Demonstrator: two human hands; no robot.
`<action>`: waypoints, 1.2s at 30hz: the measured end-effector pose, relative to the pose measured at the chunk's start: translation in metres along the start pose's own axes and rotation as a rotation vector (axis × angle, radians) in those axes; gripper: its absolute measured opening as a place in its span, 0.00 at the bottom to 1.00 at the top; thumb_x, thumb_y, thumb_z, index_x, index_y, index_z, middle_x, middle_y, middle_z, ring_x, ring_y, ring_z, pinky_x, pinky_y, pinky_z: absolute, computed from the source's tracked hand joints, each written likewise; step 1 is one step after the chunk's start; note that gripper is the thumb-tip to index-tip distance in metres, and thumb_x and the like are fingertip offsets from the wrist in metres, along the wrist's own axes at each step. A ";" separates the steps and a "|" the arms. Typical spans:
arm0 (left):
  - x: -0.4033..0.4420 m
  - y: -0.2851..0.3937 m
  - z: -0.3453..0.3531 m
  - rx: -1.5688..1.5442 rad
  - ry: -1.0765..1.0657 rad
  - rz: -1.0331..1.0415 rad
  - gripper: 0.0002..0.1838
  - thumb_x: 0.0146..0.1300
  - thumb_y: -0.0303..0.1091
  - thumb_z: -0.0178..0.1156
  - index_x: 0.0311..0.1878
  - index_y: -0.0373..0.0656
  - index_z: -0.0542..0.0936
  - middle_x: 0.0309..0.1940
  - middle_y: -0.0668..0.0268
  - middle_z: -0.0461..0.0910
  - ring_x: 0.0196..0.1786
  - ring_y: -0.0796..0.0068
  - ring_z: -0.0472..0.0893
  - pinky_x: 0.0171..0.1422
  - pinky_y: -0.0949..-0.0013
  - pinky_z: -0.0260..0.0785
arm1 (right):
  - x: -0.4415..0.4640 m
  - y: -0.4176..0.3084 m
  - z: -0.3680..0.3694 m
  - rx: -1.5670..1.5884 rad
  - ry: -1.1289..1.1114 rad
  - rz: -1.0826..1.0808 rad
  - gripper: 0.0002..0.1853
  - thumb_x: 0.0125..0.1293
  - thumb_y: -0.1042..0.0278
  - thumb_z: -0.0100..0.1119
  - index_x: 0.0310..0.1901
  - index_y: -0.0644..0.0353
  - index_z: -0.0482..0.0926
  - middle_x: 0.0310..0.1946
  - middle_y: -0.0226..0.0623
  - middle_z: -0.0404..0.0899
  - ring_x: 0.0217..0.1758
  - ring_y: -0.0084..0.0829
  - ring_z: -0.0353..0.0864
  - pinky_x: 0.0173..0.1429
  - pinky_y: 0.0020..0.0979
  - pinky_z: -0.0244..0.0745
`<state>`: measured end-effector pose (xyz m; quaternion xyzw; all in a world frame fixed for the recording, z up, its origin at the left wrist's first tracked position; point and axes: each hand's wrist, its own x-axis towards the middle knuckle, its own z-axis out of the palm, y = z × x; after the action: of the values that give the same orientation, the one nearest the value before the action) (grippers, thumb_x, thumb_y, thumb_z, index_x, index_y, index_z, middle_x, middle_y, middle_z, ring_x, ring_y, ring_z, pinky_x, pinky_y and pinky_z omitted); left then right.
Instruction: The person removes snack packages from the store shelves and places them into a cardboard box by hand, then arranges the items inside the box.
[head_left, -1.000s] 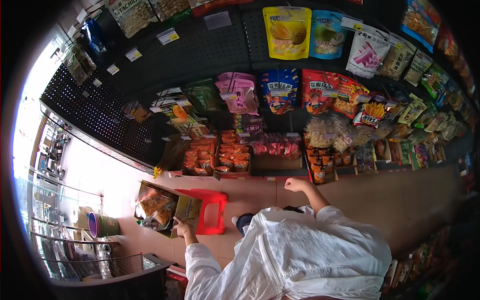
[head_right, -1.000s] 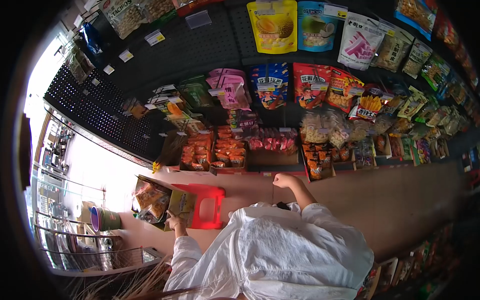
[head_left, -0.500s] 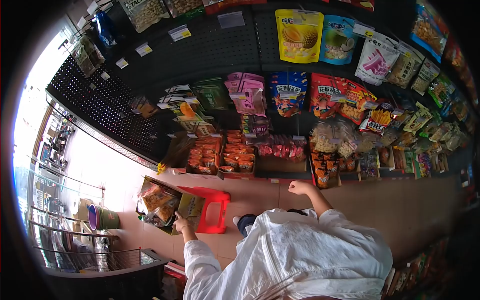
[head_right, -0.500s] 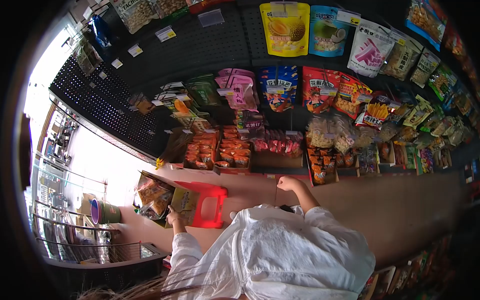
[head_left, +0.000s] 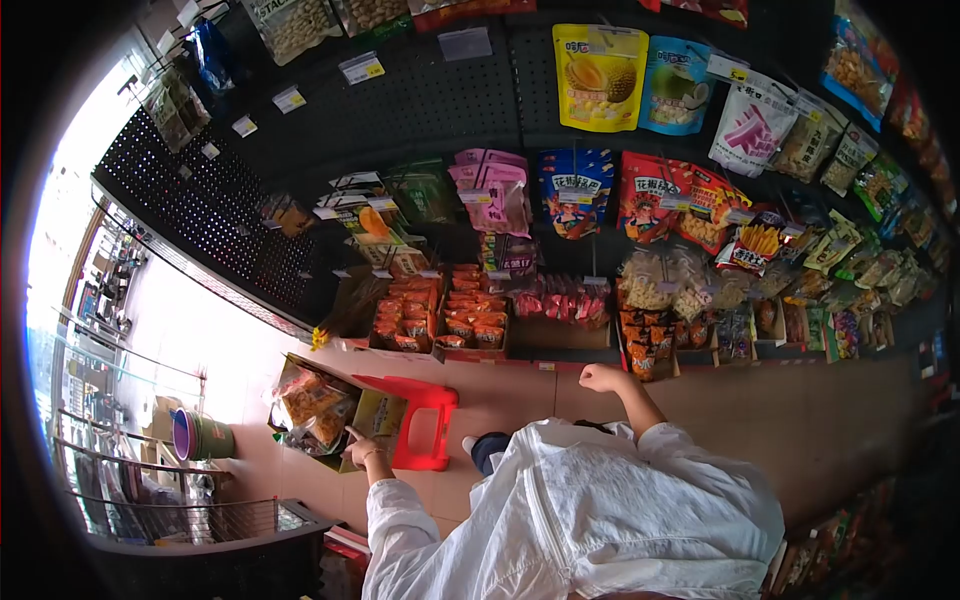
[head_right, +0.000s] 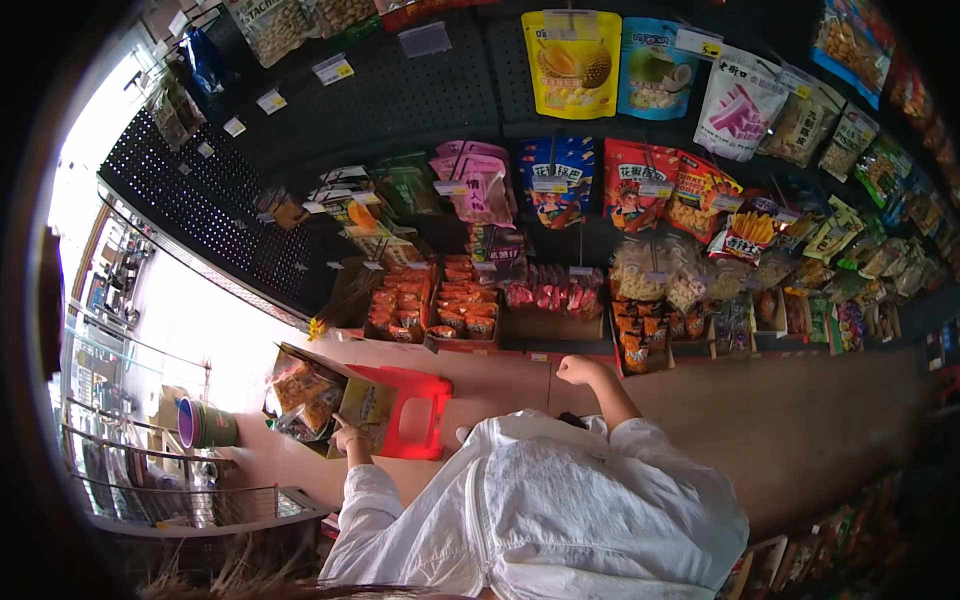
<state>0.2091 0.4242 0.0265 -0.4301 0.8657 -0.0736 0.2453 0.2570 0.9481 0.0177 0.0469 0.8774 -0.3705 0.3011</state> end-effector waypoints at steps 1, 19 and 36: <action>-0.001 0.000 0.001 0.001 0.014 -0.011 0.46 0.52 0.38 0.53 0.62 0.63 0.28 0.58 0.35 0.46 0.49 0.47 0.70 0.28 0.53 0.71 | 0.001 0.000 0.001 0.016 -0.003 -0.017 0.14 0.52 0.60 0.52 0.35 0.62 0.75 0.30 0.39 0.77 0.34 0.30 0.75 0.37 0.29 0.68; -0.028 -0.020 -0.015 -0.292 -0.011 -0.011 0.44 0.51 0.40 0.55 0.63 0.71 0.34 0.62 0.44 0.40 0.35 0.49 0.77 0.24 0.60 0.70 | 0.018 -0.012 -0.005 0.025 -0.267 0.046 0.15 0.59 0.58 0.47 0.45 0.57 0.69 0.36 0.31 0.73 0.32 0.20 0.72 0.29 0.21 0.66; -0.019 -0.015 0.003 -0.153 0.052 -0.044 0.38 0.56 0.30 0.45 0.63 0.69 0.36 0.62 0.46 0.41 0.30 0.49 0.77 0.22 0.59 0.69 | 0.032 -0.035 -0.007 0.062 -0.299 -0.010 0.14 0.60 0.62 0.47 0.44 0.60 0.70 0.33 0.33 0.73 0.30 0.21 0.72 0.26 0.21 0.67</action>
<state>0.2306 0.4298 0.0359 -0.4645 0.8652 -0.0237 0.1876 0.2172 0.9230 0.0252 -0.0039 0.8112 -0.4017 0.4250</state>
